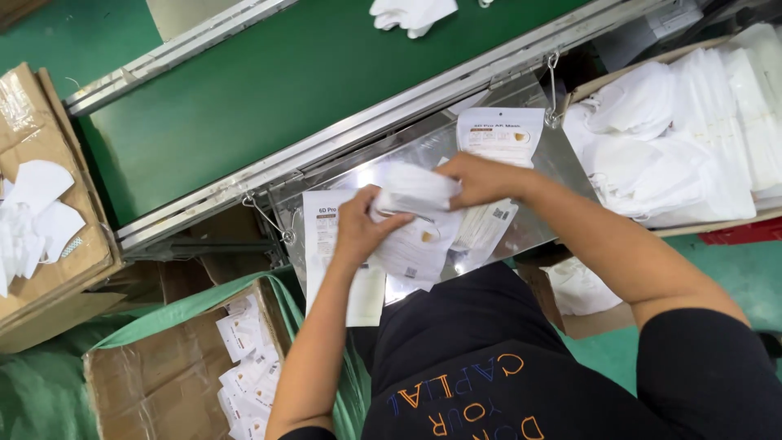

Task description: Packing several face masks into plastic retail bags at a packing station.

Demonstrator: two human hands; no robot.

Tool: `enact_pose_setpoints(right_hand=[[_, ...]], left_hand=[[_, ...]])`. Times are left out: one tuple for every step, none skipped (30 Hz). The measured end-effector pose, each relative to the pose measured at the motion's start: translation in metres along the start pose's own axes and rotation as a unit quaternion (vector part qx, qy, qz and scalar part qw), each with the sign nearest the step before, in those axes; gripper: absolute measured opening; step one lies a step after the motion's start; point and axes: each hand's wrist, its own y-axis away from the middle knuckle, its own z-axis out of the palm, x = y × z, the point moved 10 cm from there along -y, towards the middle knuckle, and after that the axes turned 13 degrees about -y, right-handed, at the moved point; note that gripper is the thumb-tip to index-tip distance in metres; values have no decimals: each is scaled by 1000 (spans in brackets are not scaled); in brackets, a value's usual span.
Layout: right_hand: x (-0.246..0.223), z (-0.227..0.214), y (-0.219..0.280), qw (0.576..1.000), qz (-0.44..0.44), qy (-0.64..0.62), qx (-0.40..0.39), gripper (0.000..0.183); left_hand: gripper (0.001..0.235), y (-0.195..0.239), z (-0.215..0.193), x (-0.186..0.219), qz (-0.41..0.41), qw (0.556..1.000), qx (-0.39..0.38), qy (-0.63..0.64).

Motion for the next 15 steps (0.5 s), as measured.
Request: enact_pose_setpoints(right_hand=[[6, 13, 1, 999, 7, 2, -32, 38], [13, 26, 2, 998, 14, 4, -64, 41], [3, 18, 7, 998, 12, 5, -60, 41], [-11, 12, 12, 996, -1, -65, -68, 44], [-20, 12, 23, 987, -8, -140, -78, 46], [-15, 17, 21, 987, -4, -145, -76, 46], [-5, 22, 17, 996, 13, -68, -51, 42], [4, 27, 15, 999, 31, 10, -27, 39], [14, 26, 19, 999, 26, 10, -30, 39], [21, 30, 24, 998, 14, -20, -60, 39], [27, 34, 26, 994, 1, -48, -94, 39], [10, 33, 26, 994, -4, -46, -101, 39], [-1, 20, 30, 996, 10, -80, -40, 44], [-10, 8, 35, 993, 24, -113, 21, 50], [-1, 14, 35, 993, 29, -115, 15, 50]], left_hand=[[58, 4, 6, -1, -30, 999, -17, -24], [53, 9, 12, -2, -60, 997, -34, -48], [53, 4, 7, 0, -56, 997, -35, -49], [53, -1, 1, 3, -43, 998, -25, -45], [54, 1, -1, 4, -38, 998, -20, -39], [54, -2, 3, 9, -40, 998, -26, -37], [55, -2, 5, 18, -17, 999, -21, -47], [55, -1, 5, 26, 6, 998, -16, -57], [55, -1, 3, 32, 4, 998, -13, -61], [56, -1, 4, 43, 28, 997, -23, -73], [57, -1, 3, 52, 48, 995, -30, -86], [57, -5, -1, 51, 44, 995, -23, -89], [58, -5, 0, 54, 62, 993, -16, -94], [59, -5, 2, 56, 79, 992, -10, -100], [59, -1, 5, 57, 71, 993, -11, -97]])
